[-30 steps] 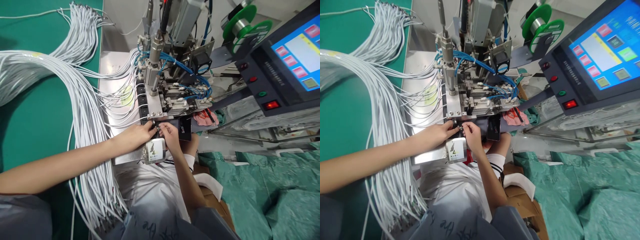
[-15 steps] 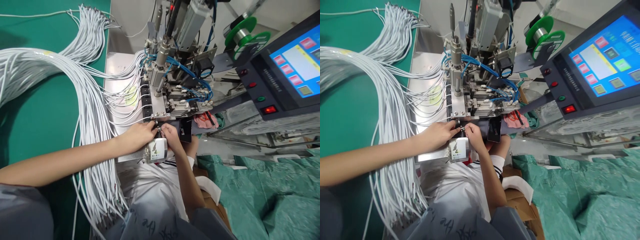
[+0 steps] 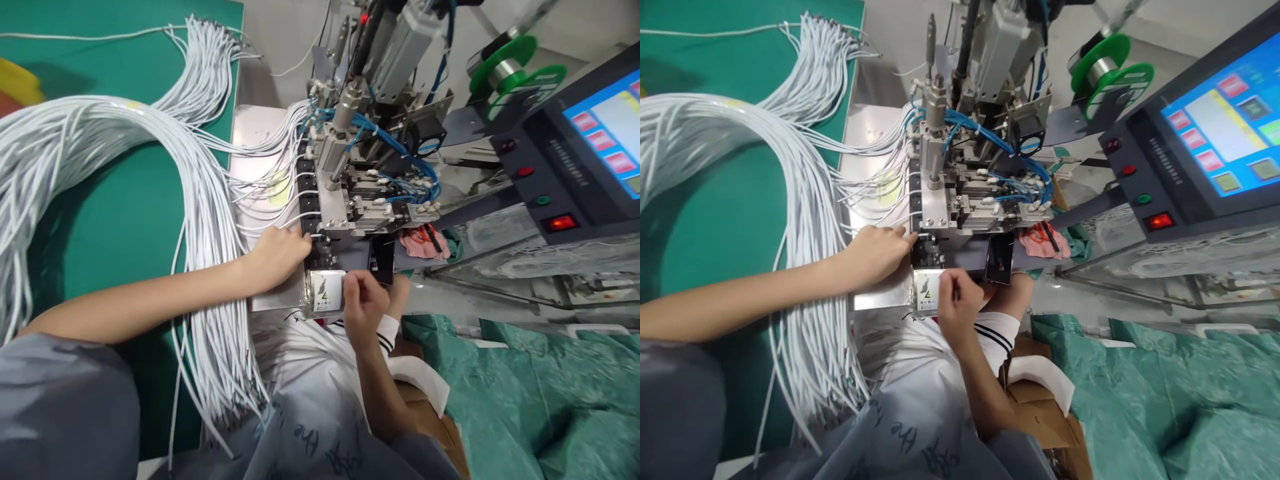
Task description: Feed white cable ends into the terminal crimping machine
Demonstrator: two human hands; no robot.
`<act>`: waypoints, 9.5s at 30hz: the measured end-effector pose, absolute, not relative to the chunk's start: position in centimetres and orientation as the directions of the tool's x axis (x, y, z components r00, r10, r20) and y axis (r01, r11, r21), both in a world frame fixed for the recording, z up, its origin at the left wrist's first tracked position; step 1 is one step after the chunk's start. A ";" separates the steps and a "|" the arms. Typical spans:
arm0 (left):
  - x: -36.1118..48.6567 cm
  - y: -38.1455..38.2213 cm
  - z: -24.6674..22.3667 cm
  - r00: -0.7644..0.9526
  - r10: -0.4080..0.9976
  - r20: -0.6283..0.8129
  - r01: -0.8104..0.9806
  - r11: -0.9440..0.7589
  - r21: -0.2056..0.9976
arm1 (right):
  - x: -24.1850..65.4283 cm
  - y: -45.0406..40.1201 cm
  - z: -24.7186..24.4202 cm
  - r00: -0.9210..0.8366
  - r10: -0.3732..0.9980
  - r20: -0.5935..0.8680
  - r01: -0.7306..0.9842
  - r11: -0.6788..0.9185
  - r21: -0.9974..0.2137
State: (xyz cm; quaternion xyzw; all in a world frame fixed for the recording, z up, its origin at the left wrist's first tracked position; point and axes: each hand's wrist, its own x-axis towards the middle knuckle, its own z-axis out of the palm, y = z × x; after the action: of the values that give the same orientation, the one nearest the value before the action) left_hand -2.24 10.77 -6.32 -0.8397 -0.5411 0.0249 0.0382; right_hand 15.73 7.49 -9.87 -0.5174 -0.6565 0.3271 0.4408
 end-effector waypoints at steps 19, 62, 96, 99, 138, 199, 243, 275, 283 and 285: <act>-3.8 12.7 -6.9 0.386 0.923 -0.005 0.919 -0.384 0.085 | 7.6 1.1 -11.2 -0.637 0.763 -0.109 0.431 0.235 -0.871; -1.1 10.3 -7.6 0.427 0.760 0.490 0.287 -0.628 0.723 | 16.7 9.3 -5.9 -0.143 0.973 0.182 0.348 0.222 -0.911; -1.5 11.2 -8.2 0.627 0.776 0.068 0.706 -0.603 0.371 | 16.6 11.7 -11.8 -0.094 0.995 0.027 0.263 0.051 -0.964; -1.6 11.4 -8.1 0.634 0.773 -0.005 0.741 -0.605 0.291 | 16.8 12.6 -13.0 -0.103 0.992 -0.069 0.182 -0.049 -0.982; -1.2 11.0 -8.1 0.647 0.762 -0.015 0.762 -0.646 0.037 | 16.2 14.3 -14.5 -0.216 0.961 -0.175 0.091 -0.159 -0.983; -1.6 10.8 -7.3 0.421 0.746 0.516 0.461 -0.666 0.586 | 16.4 10.5 -5.4 -0.184 0.982 0.045 0.351 0.108 -0.930; -1.8 11.8 -8.8 0.680 0.731 0.047 0.695 -0.664 0.277 | 16.6 13.5 -13.9 -0.165 0.983 -0.084 0.208 -0.049 -0.977; -1.3 11.6 -8.4 0.691 0.722 -0.021 0.723 -0.691 0.025 | 16.5 14.2 -14.5 -0.205 0.960 -0.190 0.064 -0.181 -0.981; -1.3 11.5 -8.4 0.695 0.719 0.004 0.719 -0.694 0.023 | 16.3 14.8 -14.2 -0.207 0.955 -0.211 0.057 -0.203 -0.977; -1.3 11.5 -8.4 0.692 0.722 0.004 0.722 -0.692 0.017 | 16.3 14.9 -14.3 -0.233 0.942 -0.241 0.060 -0.233 -0.970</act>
State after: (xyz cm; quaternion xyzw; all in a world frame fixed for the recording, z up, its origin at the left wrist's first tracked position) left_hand -1.29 11.53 -8.43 -0.9197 -0.3925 -0.0053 -0.0070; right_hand 16.28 14.86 -14.27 -0.5007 -0.5005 0.6050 0.3643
